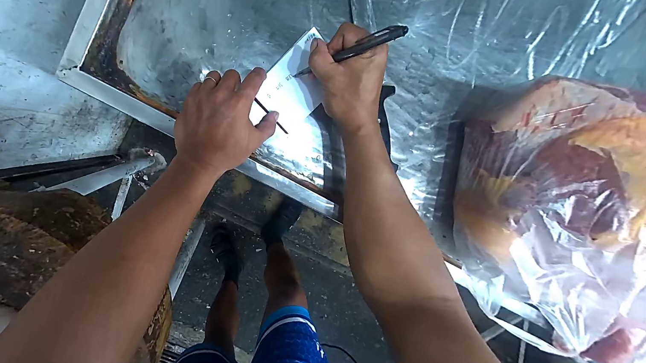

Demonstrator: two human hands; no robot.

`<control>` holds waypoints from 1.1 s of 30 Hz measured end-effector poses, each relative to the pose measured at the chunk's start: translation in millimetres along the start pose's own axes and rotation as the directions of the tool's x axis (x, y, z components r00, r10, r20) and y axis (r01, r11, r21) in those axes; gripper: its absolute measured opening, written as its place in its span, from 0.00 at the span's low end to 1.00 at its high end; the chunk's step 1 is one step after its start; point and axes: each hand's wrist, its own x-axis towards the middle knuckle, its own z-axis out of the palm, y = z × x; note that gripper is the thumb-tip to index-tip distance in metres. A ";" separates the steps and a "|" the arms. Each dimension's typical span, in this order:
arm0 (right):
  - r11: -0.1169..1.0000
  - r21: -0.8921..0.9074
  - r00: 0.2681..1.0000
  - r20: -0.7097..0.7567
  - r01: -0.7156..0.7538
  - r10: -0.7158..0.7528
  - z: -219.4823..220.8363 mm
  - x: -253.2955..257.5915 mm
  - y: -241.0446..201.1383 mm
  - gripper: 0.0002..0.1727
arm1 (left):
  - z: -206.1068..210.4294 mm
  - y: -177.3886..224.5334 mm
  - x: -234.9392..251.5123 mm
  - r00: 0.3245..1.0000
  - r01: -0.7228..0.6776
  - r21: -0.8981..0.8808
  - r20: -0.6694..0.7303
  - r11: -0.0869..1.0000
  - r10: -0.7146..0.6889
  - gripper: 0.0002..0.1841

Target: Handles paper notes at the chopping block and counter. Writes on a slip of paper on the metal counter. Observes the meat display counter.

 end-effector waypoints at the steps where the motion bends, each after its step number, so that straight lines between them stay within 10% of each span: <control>1: 1.000 0.000 1.000 0.003 -0.003 0.003 0.3 -0.3 -0.1 0.17 | 0.2 0.0 -0.2 1.000 0.002 0.000 -0.001 1.000 -0.002 0.34; 33: 1.000 -0.019 1.000 -0.020 0.017 -0.017 2.0 2.2 2.5 0.17 | -0.5 -1.1 -0.4 1.000 0.005 0.010 0.012 1.000 -0.005 0.34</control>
